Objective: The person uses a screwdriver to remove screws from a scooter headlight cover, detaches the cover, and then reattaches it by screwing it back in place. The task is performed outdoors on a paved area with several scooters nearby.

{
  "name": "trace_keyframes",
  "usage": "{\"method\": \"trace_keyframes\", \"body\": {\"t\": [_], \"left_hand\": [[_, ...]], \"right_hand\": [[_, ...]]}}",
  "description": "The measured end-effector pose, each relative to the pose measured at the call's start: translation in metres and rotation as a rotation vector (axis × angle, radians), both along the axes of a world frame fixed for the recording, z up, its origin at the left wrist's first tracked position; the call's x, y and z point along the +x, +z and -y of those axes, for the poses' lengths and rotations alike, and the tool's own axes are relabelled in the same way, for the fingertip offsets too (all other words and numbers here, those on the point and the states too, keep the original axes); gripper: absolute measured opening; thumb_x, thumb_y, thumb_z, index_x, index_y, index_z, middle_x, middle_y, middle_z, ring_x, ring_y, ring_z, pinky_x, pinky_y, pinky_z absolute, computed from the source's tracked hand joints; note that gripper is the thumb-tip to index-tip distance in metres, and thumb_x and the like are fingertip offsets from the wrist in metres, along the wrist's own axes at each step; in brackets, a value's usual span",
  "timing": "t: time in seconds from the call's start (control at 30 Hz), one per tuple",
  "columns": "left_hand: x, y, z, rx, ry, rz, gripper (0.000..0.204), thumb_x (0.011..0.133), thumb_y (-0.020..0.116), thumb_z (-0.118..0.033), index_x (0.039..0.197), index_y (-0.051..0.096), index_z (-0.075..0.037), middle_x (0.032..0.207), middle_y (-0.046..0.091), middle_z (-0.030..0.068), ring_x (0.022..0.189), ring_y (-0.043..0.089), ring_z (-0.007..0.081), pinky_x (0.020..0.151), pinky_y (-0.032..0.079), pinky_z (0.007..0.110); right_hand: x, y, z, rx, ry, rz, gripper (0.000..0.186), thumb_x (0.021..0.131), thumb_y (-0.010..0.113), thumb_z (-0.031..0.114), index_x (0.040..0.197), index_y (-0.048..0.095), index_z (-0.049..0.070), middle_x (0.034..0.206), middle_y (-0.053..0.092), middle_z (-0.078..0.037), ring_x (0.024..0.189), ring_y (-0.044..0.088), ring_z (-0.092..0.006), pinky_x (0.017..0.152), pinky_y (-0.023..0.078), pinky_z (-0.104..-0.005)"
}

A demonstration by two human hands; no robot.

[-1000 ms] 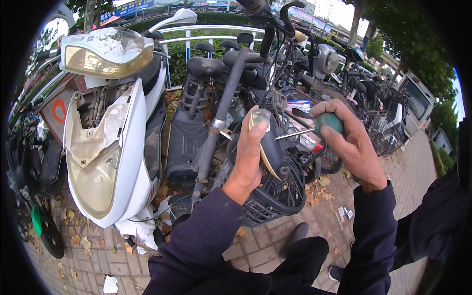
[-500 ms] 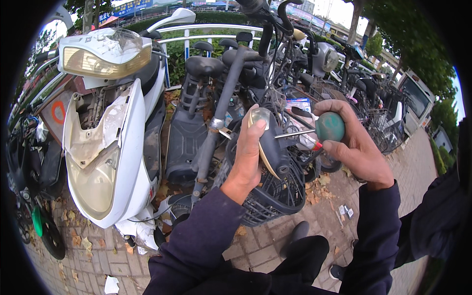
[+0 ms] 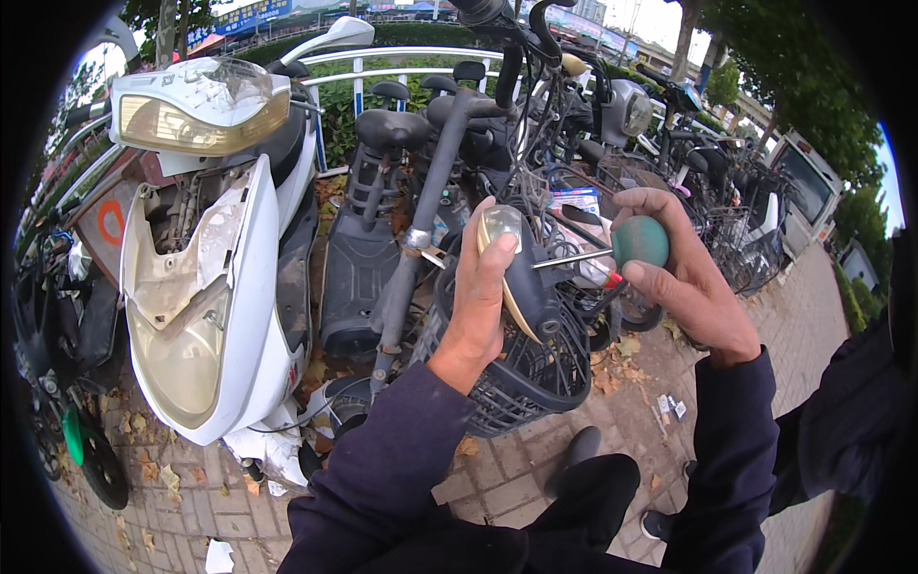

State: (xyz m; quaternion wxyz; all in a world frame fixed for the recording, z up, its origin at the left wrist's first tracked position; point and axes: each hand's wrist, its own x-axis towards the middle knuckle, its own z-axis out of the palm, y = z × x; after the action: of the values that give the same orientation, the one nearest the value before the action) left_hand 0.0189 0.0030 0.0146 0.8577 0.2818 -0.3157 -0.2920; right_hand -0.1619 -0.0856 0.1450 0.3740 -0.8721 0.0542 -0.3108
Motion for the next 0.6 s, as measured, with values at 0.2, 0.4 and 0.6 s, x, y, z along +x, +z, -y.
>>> {"method": "trace_keyframes", "body": {"t": [0.2,0.4,0.6], "left_hand": [[-0.002,-0.002,-0.001,-0.009,0.092,0.072,0.086,0.098,0.065,-0.046,0.165,0.028,-0.008,0.142,0.051,0.012,0.13,0.056,0.0234,0.111,0.049,0.041],[-0.002,0.001,-0.004,-0.012,0.055,0.012,0.097,0.093,0.073,-0.049,0.166,0.027,-0.005,0.149,0.046,0.0134,0.137,0.048,0.0225,0.118,0.039,0.038],[-0.006,0.004,-0.006,-0.021,0.086,0.06,0.096,0.092,0.073,-0.048,0.166,0.028,-0.005,0.147,0.048,0.0138,0.133,0.051,0.0229,0.115,0.041,0.038]], "right_hand": [[-0.005,0.01,0.002,-0.109,-0.092,-0.216,0.039,0.105,0.066,0.031,0.134,0.059,0.006,0.114,0.055,-0.001,0.097,0.054,-0.0104,0.08,0.044,-0.0246],[-0.005,0.007,-0.009,-0.018,-0.104,-0.167,0.041,0.106,0.064,0.032,0.137,0.055,0.008,0.11,0.056,-0.002,0.1,0.056,-0.0122,0.091,0.045,-0.0277],[-0.005,0.008,0.0,0.043,-0.011,-0.192,0.041,0.109,0.059,0.037,0.138,0.054,0.008,0.096,0.058,0.001,0.08,0.053,-0.0058,0.069,0.041,-0.0221]]}}
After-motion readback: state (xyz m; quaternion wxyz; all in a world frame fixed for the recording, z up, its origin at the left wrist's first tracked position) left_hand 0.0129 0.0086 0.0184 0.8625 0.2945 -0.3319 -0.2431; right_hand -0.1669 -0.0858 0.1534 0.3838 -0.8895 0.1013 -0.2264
